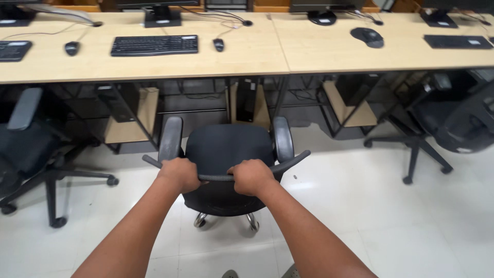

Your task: The person repeatedly pulls out and pushes in office chairs at a row of computer workstations. They also adjust the position of monitors, keyboards, and mice on the desks. The person sits in one chair and types on a keyboard before continuing to adjust other chairs.

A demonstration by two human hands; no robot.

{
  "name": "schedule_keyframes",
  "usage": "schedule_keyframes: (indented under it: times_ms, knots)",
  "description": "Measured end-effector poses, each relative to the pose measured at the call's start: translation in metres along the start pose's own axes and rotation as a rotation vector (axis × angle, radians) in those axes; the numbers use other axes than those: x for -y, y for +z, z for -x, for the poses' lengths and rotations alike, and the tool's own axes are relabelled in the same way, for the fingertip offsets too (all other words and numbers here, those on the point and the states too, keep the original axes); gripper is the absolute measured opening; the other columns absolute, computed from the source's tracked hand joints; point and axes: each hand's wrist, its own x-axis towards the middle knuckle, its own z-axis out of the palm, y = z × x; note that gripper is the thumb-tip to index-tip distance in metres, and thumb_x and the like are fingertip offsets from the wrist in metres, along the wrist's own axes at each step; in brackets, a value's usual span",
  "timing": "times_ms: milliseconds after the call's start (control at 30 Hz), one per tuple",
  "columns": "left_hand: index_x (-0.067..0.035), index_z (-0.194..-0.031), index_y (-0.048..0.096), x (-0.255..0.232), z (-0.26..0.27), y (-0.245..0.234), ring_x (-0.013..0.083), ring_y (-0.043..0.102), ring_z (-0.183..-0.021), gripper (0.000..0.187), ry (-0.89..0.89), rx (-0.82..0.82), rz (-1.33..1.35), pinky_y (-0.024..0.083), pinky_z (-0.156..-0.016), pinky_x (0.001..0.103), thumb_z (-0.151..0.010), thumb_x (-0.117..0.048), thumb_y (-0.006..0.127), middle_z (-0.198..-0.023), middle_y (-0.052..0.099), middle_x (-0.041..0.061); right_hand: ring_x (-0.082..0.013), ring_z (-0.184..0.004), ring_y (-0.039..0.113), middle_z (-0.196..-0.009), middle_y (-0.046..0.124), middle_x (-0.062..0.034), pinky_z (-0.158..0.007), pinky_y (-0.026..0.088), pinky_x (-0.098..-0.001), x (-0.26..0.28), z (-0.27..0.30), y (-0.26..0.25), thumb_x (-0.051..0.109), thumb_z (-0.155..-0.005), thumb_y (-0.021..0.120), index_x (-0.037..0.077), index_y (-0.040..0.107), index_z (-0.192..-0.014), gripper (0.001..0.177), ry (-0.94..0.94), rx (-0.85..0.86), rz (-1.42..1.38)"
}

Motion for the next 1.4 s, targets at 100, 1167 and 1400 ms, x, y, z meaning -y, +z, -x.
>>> schedule_keyframes:
  times_ms: [100, 1167, 1400]
  knots:
    - [-0.018, -0.110, 0.078, 0.028, 0.009, 0.022, 0.0269, 0.068, -0.115, 0.027, -0.037, -0.090, -0.018, 0.033, -0.110, 0.071, -0.093, -0.032, 0.062, -0.118, 0.073, 0.004, -0.0286, -0.100, 0.071, -0.107, 0.076, -0.0097, -0.090, 0.056, -0.0429, 0.005, -0.004, 0.003, 0.014, -0.078, 0.065, 0.023, 0.073, -0.123, 0.046, -0.067, -0.051, 0.058]
    - [-0.034, -0.116, 0.078, 0.189, -0.064, 0.014, 0.0264, 0.065, -0.119, 0.035, -0.282, -0.238, -0.080, 0.019, -0.122, 0.071, -0.098, -0.019, 0.052, -0.112, 0.076, 0.003, -0.0285, -0.095, 0.073, -0.101, 0.077, -0.0072, -0.084, 0.057, -0.0437, 0.059, -0.164, -0.023, 0.008, -0.084, 0.060, 0.026, 0.077, -0.117, 0.041, -0.149, -0.213, 0.026]
    - [-0.028, -0.117, 0.078, 0.212, -0.095, 0.015, 0.0275, 0.064, -0.119, 0.033, -0.293, -0.310, -0.091, 0.021, -0.119, 0.073, -0.100, -0.021, 0.050, -0.111, 0.077, 0.003, -0.0288, -0.096, 0.073, -0.101, 0.077, -0.0074, -0.085, 0.057, -0.0439, 0.058, -0.202, -0.030, 0.007, -0.083, 0.060, 0.026, 0.079, -0.114, 0.041, -0.157, -0.244, 0.036]
